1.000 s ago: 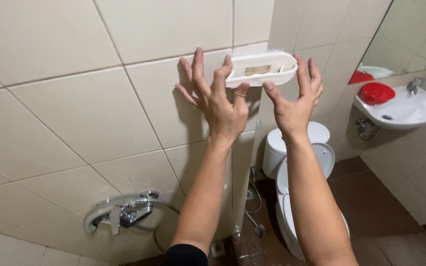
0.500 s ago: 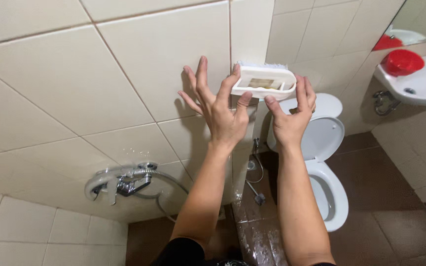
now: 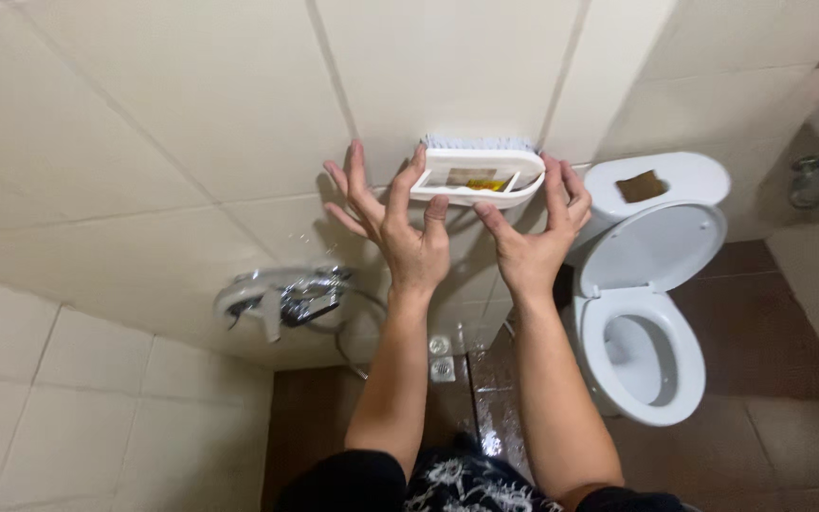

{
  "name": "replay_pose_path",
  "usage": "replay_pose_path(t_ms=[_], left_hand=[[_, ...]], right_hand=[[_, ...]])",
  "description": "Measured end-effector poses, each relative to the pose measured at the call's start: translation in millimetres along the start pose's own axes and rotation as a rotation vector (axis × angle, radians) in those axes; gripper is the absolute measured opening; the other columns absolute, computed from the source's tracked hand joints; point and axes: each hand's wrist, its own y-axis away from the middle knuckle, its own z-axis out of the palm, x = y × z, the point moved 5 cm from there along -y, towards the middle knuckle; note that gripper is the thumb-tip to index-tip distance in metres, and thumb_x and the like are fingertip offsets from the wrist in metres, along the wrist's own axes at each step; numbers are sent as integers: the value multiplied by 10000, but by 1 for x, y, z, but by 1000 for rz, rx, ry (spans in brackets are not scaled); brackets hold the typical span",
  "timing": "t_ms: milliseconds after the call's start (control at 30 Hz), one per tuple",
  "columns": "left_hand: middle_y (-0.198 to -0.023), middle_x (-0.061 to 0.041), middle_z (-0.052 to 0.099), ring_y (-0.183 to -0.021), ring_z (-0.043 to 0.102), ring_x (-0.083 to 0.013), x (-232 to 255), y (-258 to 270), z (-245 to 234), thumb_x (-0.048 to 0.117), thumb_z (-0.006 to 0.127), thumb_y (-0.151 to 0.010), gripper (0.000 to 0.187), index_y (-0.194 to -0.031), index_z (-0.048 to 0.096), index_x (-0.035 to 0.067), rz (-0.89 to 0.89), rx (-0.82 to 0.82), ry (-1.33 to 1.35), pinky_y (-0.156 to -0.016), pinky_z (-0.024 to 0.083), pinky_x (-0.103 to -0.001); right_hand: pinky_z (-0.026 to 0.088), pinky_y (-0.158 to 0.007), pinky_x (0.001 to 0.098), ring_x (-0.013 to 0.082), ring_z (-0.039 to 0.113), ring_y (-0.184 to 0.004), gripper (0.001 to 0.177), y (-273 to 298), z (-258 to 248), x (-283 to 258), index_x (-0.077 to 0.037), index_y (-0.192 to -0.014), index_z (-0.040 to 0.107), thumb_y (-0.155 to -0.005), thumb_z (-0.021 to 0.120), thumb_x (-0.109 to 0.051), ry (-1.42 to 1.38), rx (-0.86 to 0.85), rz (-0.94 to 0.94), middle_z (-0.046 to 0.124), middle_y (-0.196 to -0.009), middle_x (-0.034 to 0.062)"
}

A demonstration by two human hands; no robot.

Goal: The person places a white adhesive shelf against a tiled wall in a bathroom, pressing firmly across the back and sides by hand to secure it, then rinses the area with a handheld sprayer.

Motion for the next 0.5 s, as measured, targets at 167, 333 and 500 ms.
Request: replay_pose_path(t_ms=[167,333,500], left_hand=[[-1726,-71,211,-1664,-20,-400,-42,-4,-41,699,370,-1030,627,-1366,684,272,-41,61,-35,-1291,-135,-732],[-1716,-72,229,-1662,12,-398,-85,-10,-85,699,354,-1053,643,-1377,670,242,-66,97,-64,-1293,-75,-727],[-1714,-94,232,-1659,13,-407,-131,-9,-123,680,309,-1073,636,-1421,592,229,-141,97,-127,-1285,-100,-722]], right_hand=[[367,-1220,487,328,419,-1414,917,29,45,-30,-130,-1498,571,-731,995,-399,-94,-37,-3,469,-1432,124],[368,-1198,488,313,409,-1383,944,56,88,-64,-118,-1496,550,-717,1004,-395,-122,-87,-38,459,-1414,118],[333,-1192,504,314,413,-1368,931,88,129,-97,-131,-1478,577,-702,1023,-386,-69,-126,-76,483,-1403,107]])
